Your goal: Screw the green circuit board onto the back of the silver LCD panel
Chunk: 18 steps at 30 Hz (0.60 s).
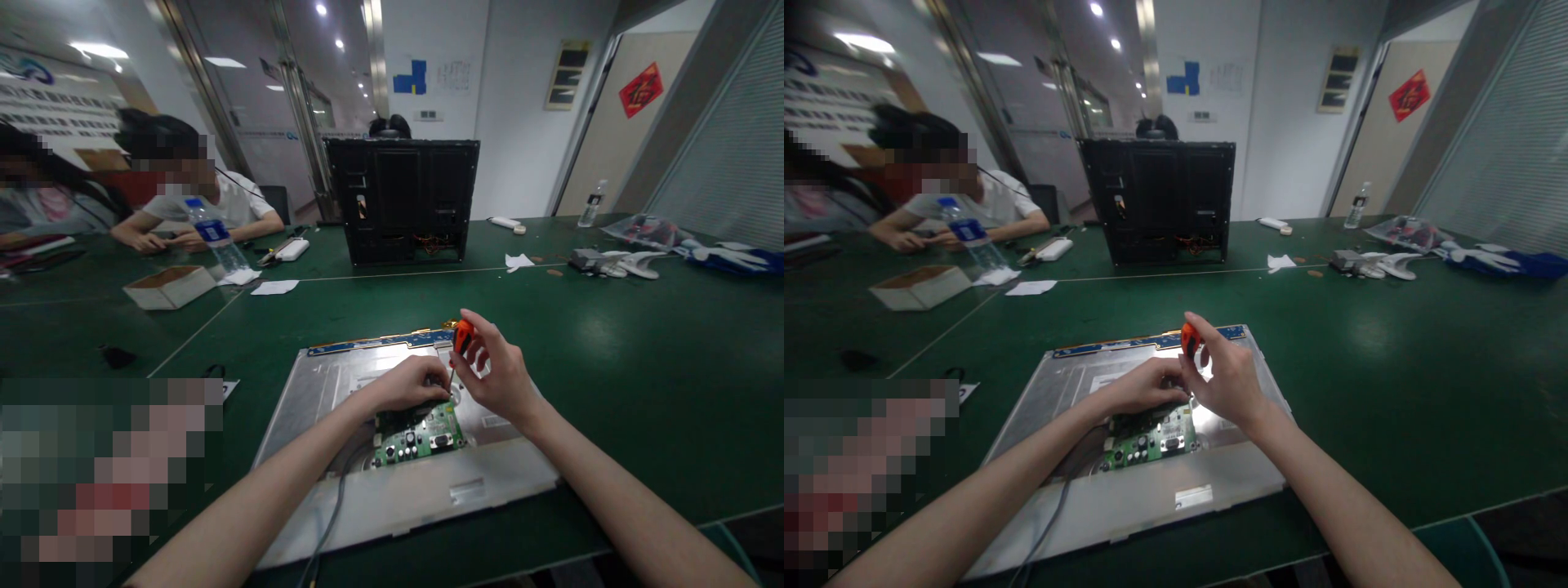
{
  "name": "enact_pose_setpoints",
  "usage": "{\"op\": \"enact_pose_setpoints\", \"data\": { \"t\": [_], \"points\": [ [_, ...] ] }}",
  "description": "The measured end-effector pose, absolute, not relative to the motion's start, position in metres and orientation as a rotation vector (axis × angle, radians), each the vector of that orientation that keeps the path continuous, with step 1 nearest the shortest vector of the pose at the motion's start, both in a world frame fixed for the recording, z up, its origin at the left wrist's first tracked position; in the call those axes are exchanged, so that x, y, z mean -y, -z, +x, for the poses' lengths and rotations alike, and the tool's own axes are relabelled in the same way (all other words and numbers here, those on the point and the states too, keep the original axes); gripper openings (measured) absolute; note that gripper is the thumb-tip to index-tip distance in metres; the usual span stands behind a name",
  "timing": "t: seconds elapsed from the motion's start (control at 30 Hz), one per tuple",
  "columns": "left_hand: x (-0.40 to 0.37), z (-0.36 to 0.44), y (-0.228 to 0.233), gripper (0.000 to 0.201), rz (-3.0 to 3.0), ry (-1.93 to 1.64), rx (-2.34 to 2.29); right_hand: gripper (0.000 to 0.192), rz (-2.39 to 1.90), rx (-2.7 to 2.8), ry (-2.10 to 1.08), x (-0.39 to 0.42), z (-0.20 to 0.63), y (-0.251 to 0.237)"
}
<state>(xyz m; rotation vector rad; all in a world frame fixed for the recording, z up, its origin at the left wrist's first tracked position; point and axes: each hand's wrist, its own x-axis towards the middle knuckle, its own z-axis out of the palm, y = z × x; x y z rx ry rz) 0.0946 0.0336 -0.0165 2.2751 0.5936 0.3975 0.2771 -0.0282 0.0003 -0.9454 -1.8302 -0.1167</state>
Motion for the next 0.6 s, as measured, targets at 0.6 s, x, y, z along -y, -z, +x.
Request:
{"op": "enact_pose_setpoints", "data": {
  "t": [0.6],
  "points": [
    [-0.0319,0.0958,0.0148,0.005,2.292,-0.413,-0.62,0.061,-0.884,1.866,0.183,0.029,0.2769,-0.0027]
  ]
}}
